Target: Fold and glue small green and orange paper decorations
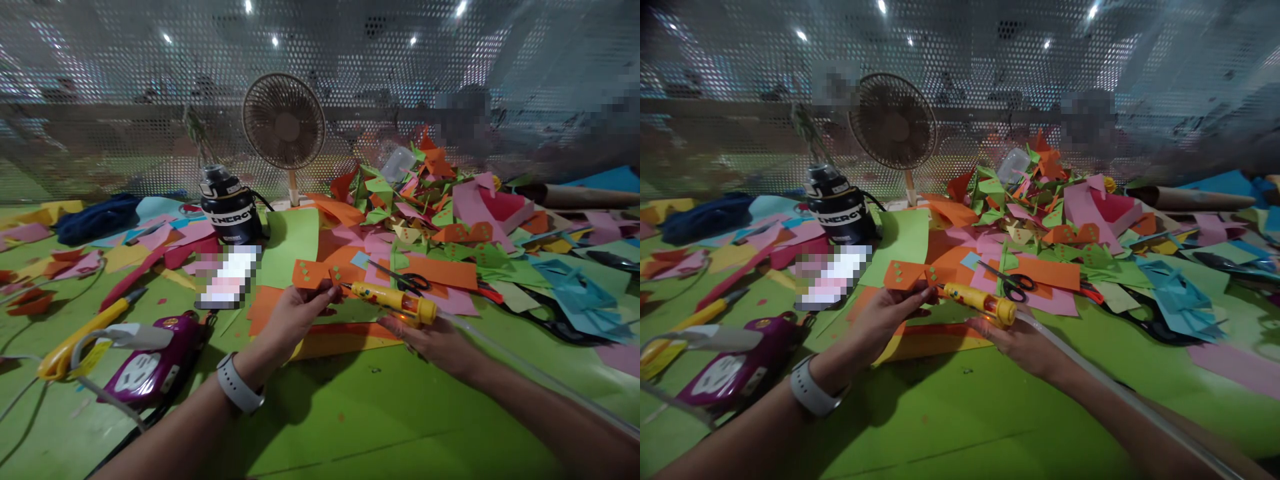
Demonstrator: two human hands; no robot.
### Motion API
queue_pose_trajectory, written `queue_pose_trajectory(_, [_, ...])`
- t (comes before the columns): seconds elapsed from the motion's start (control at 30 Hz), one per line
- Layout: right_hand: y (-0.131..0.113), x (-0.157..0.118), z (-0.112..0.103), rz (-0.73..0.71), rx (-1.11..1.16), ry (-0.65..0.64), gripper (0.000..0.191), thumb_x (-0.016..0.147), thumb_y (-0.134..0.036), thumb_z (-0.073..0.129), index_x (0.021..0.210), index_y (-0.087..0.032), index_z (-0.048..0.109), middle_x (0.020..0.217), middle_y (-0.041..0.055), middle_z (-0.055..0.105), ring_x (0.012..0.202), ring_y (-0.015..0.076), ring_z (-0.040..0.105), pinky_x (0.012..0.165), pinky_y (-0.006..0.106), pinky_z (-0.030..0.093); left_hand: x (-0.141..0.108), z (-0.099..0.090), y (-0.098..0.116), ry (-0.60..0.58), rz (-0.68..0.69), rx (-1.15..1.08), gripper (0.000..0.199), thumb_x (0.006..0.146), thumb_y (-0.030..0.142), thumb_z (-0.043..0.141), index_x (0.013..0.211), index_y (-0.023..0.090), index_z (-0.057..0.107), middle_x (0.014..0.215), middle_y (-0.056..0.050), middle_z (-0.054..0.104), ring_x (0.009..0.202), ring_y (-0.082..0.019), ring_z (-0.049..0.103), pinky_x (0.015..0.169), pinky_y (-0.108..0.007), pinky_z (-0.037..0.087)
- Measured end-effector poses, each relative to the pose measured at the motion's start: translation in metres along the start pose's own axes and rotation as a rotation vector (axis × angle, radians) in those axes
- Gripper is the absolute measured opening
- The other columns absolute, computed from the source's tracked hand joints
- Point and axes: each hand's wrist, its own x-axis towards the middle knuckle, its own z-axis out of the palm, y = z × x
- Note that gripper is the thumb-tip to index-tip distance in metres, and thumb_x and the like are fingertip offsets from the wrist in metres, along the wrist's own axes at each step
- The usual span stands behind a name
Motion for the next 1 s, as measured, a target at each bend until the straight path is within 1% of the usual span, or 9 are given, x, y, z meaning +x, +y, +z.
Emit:
queue_pose_trajectory(0.13, [0.015,-0.007,0.0,0.001,-0.041,0.007,0.034,0.088,-0.041,0.049,0.105,-0.023,0.073,0.088,0.0089,0.067,0.065,0.0171,0.059,0.054,0.029,0.054,0.0,0.0,-0.001,0.002,-0.001,0.004,0.007,0.074,0.022,0.069,0.079,0.019,0.071,0.08,-0.005,0.073,0.074,-0.016,0.065,0.067,-0.029,0.049])
queue_pose_trajectory(0.27, [0.024,-0.013,0.0,-0.006,-0.091,0.028,0.037,0.089,-0.04,0.046,0.107,-0.023,0.073,0.096,0.0105,0.068,0.061,0.0164,0.057,0.05,0.029,0.053,0.001,0.0,-0.002,0.0,0.002,-0.001,0.01,0.071,0.025,0.072,0.078,0.018,0.071,0.08,-0.005,0.074,0.075,-0.018,0.065,0.068,-0.03,0.049])
queue_pose_trajectory(0.33, [0.026,-0.014,0.0,-0.014,-0.101,0.023,0.037,0.09,-0.04,0.044,0.107,-0.025,0.073,0.094,0.01,0.069,0.058,0.0165,0.057,0.048,0.03,0.053,0.001,-0.001,-0.002,0.004,-0.005,-0.006,0.012,0.07,0.026,0.073,0.078,0.018,0.071,0.079,-0.005,0.074,0.076,-0.018,0.066,0.068,-0.03,0.049])
queue_pose_trajectory(0.53, [0.026,-0.013,0.0,-0.053,-0.133,0.048,0.036,0.091,-0.04,0.043,0.104,-0.026,0.074,0.092,0.0105,0.07,0.075,0.0223,0.064,0.063,0.036,0.058,0.0,-0.002,-0.002,-0.014,0.013,0.015,0.009,0.073,0.026,0.071,0.079,0.018,0.072,0.078,-0.005,0.073,0.075,-0.017,0.065,0.068,-0.029,0.05])
queue_pose_trajectory(0.67, [0.021,-0.011,0.0,-0.065,-0.124,0.016,0.036,0.091,-0.038,0.043,0.101,-0.025,0.075,0.08,0.0089,0.068,0.056,0.0159,0.056,0.049,0.029,0.053,0.001,-0.001,-0.003,-0.007,0.023,0.042,0.008,0.073,0.026,0.07,0.077,0.02,0.071,0.079,-0.006,0.073,0.075,-0.018,0.066,0.068,-0.03,0.05])
queue_pose_trajectory(0.77, [0.014,-0.008,0.0,-0.049,-0.101,0.019,0.034,0.09,-0.038,0.045,0.098,-0.025,0.076,0.074,0.0075,0.066,0.052,0.0144,0.052,0.046,0.027,0.05,0.002,-0.002,-0.006,-0.007,0.086,0.07,0.01,0.072,0.028,0.07,0.078,0.02,0.071,0.079,-0.006,0.073,0.074,-0.019,0.065,0.068,-0.032,0.051])
queue_pose_trajectory(0.9, [-0.002,-0.001,0.001,-0.007,-0.024,0.052,0.036,0.09,-0.044,0.044,0.095,-0.024,0.074,0.082,0.0079,0.068,0.067,0.0192,0.06,0.058,0.032,0.055,0.002,-0.003,-0.01,-0.006,0.224,0.184,0.012,0.075,0.031,0.066,0.08,0.021,0.071,0.083,-0.005,0.074,0.075,-0.021,0.065,0.067,-0.032,0.052])
queue_pose_trajectory(0.97, [-0.009,0.002,0.003,0.05,0.036,0.064,0.035,0.091,-0.044,0.044,0.093,-0.022,0.072,0.078,0.0067,0.067,0.07,0.0196,0.062,0.06,0.031,0.055,0.002,-0.004,-0.011,0.01,0.289,0.263,0.013,0.076,0.031,0.065,0.083,0.021,0.071,0.085,-0.006,0.074,0.077,-0.022,0.065,0.069,-0.032,0.051])
queue_pose_trajectory(1.0, [-0.011,0.003,0.004,0.08,0.05,0.072,0.032,0.091,-0.043,0.046,0.09,-0.022,0.07,0.074,0.0053,0.066,0.067,0.0187,0.061,0.057,0.029,0.054,0.001,-0.004,-0.011,0.022,0.326,0.306,0.012,0.076,0.03,0.065,0.082,0.022,0.072,0.085,-0.006,0.074,0.077,-0.022,0.065,0.071,-0.032,0.051])
